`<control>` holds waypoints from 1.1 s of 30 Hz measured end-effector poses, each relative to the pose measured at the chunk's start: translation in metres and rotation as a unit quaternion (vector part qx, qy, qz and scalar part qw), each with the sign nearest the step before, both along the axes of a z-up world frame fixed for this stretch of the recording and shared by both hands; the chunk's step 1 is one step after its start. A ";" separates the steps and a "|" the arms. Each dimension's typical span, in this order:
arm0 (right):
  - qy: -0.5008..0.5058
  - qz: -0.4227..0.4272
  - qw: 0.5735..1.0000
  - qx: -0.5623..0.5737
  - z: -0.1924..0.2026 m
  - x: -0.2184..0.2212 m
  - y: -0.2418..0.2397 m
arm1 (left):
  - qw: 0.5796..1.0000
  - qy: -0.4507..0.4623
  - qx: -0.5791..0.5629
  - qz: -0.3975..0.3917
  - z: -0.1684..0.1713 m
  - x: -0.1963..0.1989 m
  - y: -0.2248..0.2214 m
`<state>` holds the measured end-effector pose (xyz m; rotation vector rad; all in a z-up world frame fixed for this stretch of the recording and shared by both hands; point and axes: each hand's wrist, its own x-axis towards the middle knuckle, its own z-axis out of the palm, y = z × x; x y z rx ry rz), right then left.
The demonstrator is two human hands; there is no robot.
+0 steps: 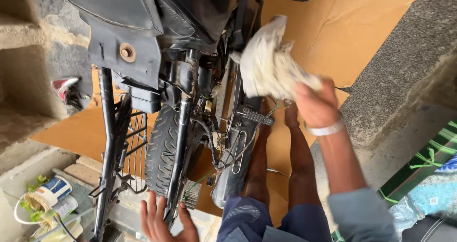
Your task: The person cleans and applies grease or lubricant to the components of a disassembled motorcycle.
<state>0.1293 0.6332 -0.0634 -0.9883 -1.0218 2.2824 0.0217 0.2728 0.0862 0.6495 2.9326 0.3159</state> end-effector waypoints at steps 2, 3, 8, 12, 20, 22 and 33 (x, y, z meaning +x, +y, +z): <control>0.117 -0.129 0.966 -0.191 0.001 0.026 -0.020 | 0.994 0.103 -0.027 -0.034 -0.010 0.008 0.041; 0.172 -0.137 0.948 -0.232 0.005 0.044 -0.037 | 0.998 0.032 -0.004 -0.052 -0.020 0.019 0.051; 0.389 -0.176 0.834 -0.350 0.035 0.106 -0.074 | 0.990 -0.083 0.084 -0.073 -0.055 0.040 0.131; 0.134 -0.166 0.961 -0.175 0.052 0.102 -0.066 | 0.993 -0.080 0.083 -0.019 -0.082 0.030 0.159; 0.034 -0.113 0.984 -0.131 -0.060 0.036 -0.052 | 0.975 -0.159 0.150 0.044 -0.104 0.024 0.147; 0.025 -0.020 0.999 -0.009 -0.110 -0.012 -0.066 | 0.972 -0.166 0.167 0.022 -0.106 0.025 0.142; -0.209 0.066 0.918 0.329 -0.101 -0.107 -0.135 | 0.965 -0.171 0.168 0.105 -0.126 0.038 0.150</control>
